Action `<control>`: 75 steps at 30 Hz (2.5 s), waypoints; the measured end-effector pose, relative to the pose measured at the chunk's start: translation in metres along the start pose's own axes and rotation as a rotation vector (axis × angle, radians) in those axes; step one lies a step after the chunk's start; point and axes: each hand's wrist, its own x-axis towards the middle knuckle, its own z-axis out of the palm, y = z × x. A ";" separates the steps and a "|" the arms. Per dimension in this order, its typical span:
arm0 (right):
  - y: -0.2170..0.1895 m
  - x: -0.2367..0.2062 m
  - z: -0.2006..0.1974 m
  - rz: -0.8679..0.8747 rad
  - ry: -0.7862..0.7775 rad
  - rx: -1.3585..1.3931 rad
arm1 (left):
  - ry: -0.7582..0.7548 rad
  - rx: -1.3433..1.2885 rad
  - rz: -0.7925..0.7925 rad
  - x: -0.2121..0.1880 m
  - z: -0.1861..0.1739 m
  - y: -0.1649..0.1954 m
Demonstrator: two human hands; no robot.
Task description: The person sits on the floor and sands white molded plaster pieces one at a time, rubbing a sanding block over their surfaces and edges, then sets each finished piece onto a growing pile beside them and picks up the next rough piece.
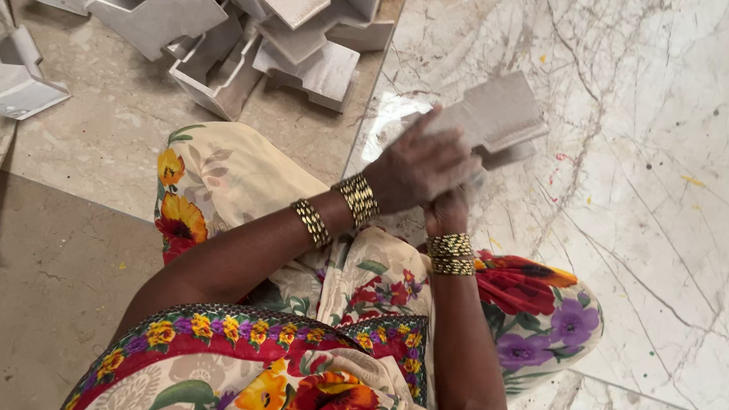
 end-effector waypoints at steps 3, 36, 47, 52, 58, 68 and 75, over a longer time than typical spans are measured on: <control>0.002 0.002 -0.005 -0.073 -0.135 -0.137 | 0.025 -0.052 -0.153 0.013 -0.009 -0.013; 0.007 -0.006 0.003 0.104 0.171 -0.385 | -0.165 -0.110 -0.003 0.031 -0.022 -0.024; -0.014 0.006 0.006 -0.075 -0.222 -0.209 | 0.111 -0.501 -0.572 0.002 -0.069 -0.046; -0.008 0.003 0.013 -0.058 -0.318 -0.095 | 0.106 -0.817 -0.447 0.024 -0.077 -0.035; 0.001 0.004 0.002 0.001 -0.240 0.166 | -0.093 -0.861 -0.233 0.037 -0.068 0.005; -0.030 -0.006 0.005 -0.124 -0.526 -0.258 | -0.216 -0.458 -0.320 0.024 -0.088 -0.015; -0.031 -0.003 0.000 -0.055 -0.463 -0.220 | -0.384 -0.761 -0.442 0.033 -0.068 -0.013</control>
